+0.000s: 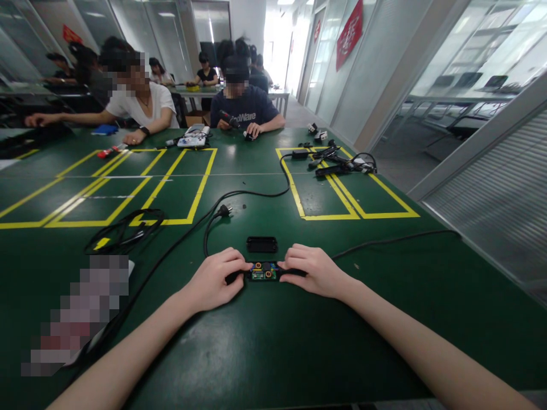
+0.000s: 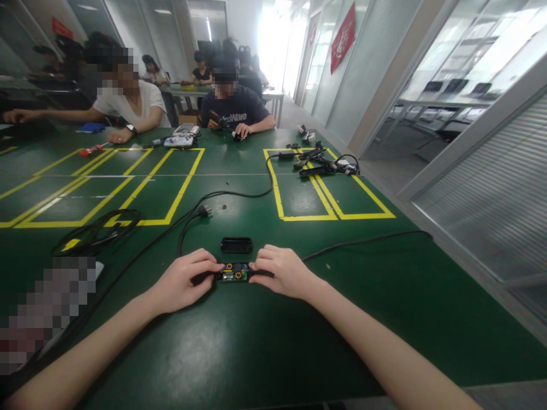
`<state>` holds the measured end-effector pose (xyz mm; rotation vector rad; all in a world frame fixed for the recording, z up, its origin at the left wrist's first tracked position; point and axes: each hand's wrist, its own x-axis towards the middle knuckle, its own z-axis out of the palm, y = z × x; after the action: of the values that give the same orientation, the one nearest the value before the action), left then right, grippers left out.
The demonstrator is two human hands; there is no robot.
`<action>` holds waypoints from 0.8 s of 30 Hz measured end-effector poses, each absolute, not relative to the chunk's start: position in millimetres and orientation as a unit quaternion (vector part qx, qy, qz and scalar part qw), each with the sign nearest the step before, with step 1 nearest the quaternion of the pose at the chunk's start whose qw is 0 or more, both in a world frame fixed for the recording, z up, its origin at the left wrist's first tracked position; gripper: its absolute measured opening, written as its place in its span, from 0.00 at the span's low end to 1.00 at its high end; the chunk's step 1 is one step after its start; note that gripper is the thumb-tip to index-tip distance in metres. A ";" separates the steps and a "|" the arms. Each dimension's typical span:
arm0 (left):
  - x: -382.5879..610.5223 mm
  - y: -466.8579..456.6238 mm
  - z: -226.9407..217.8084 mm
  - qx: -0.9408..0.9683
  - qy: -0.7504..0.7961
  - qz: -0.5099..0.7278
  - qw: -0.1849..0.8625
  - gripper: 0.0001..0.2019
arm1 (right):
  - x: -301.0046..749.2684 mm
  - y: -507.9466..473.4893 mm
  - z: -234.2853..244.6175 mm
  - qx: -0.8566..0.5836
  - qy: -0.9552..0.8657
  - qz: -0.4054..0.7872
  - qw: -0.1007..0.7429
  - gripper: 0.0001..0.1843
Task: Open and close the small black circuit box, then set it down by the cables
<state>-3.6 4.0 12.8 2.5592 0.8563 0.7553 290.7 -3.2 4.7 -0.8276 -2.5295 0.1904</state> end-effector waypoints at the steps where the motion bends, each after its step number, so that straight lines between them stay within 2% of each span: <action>1: -3.5 3.8 13.3 0.902 0.303 0.260 0.166 0.12 | 290.1 -3.2 5.0 -0.296 -0.922 0.072 0.237 0.10; 6: -2.3 3.1 14.6 0.908 0.311 0.239 0.150 0.11 | 287.5 -5.1 7.7 -0.278 -0.927 0.072 0.239 0.07; 14: -0.4 3.7 19.7 0.930 0.293 0.206 0.079 0.10 | 278.0 -15.3 18.5 -0.292 -0.943 -0.008 0.161 0.06; 17: -0.7 4.2 18.7 0.922 0.294 0.233 0.097 0.09 | 277.3 -15.1 16.6 -0.293 -0.936 0.007 0.194 0.06; 20: -0.2 5.1 16.3 0.888 0.314 0.311 0.125 0.09 | 276.2 -10.8 10.1 -0.365 -0.886 0.014 0.287 0.08; 22: 0.7 6.1 14.2 0.864 0.352 0.342 0.115 0.10 | 273.5 -7.3 4.6 -0.440 -0.840 0.002 0.318 0.13; 24: 1.6 7.5 11.0 0.858 0.386 0.324 0.101 0.16 | 270.0 -4.3 -1.1 -0.489 -0.820 -0.002 0.299 0.21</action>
<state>1.6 7.5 11.0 2.5349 1.1407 0.9581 270.0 -4.3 -1.1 -1.2993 -2.1769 -0.0066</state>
